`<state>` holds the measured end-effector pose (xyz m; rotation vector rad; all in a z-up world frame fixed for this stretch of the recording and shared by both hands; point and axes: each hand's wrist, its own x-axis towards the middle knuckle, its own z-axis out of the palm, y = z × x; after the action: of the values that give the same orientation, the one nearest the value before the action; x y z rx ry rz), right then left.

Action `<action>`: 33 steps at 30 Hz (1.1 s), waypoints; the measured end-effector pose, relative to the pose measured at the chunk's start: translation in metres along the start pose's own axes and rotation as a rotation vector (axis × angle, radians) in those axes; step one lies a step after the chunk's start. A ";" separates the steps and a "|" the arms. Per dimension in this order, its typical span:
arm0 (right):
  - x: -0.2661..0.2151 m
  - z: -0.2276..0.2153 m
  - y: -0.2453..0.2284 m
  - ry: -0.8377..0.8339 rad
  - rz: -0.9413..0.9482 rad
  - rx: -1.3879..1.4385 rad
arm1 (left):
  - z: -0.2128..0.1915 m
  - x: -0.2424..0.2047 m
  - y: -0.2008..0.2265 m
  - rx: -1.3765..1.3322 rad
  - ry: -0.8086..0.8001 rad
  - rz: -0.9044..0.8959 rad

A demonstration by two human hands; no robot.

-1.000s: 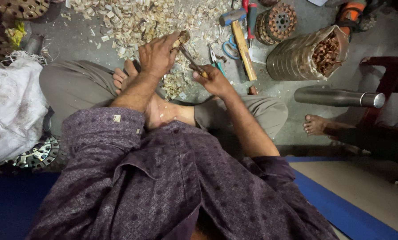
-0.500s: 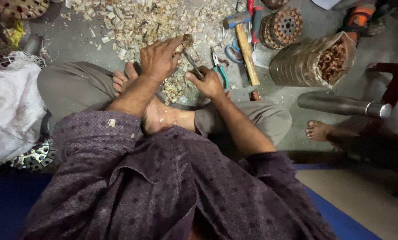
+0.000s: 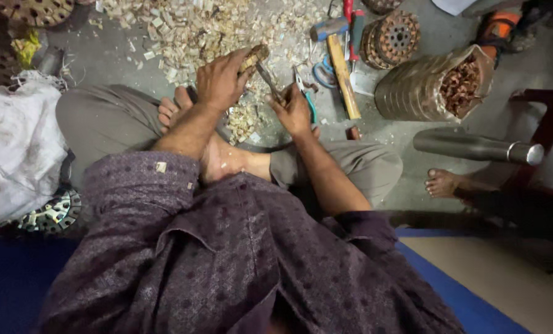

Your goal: The person sits on the floor and uses pliers to pull copper windings from a circular stator core. They rotate the stator and repeatedly extract wire segments, dropping them into a nearby bag.

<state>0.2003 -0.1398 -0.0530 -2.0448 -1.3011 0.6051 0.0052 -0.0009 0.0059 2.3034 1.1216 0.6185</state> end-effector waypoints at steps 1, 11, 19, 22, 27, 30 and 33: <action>0.001 -0.003 0.000 0.001 0.020 -0.032 | 0.000 0.001 -0.001 -0.010 0.007 0.019; -0.007 -0.033 -0.014 -0.454 0.274 0.226 | 0.005 -0.004 -0.004 0.082 0.057 0.057; -0.018 -0.052 -0.031 -0.454 0.284 0.167 | 0.014 -0.004 -0.010 0.067 0.088 0.084; -0.017 -0.055 -0.048 -0.512 0.251 0.193 | 0.015 -0.001 -0.011 0.074 -0.029 0.023; -0.013 -0.065 -0.067 -0.519 0.285 0.047 | 0.013 -0.003 -0.011 0.117 0.059 0.120; -0.015 -0.070 -0.070 -0.502 0.211 0.003 | 0.013 -0.006 -0.011 0.089 0.058 0.141; -0.017 -0.072 -0.069 -0.499 0.126 0.026 | 0.013 -0.009 -0.010 0.100 0.085 0.171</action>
<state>0.1993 -0.1527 0.0472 -2.0382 -1.4258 1.2426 0.0021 -0.0063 -0.0120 2.4988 1.0210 0.7454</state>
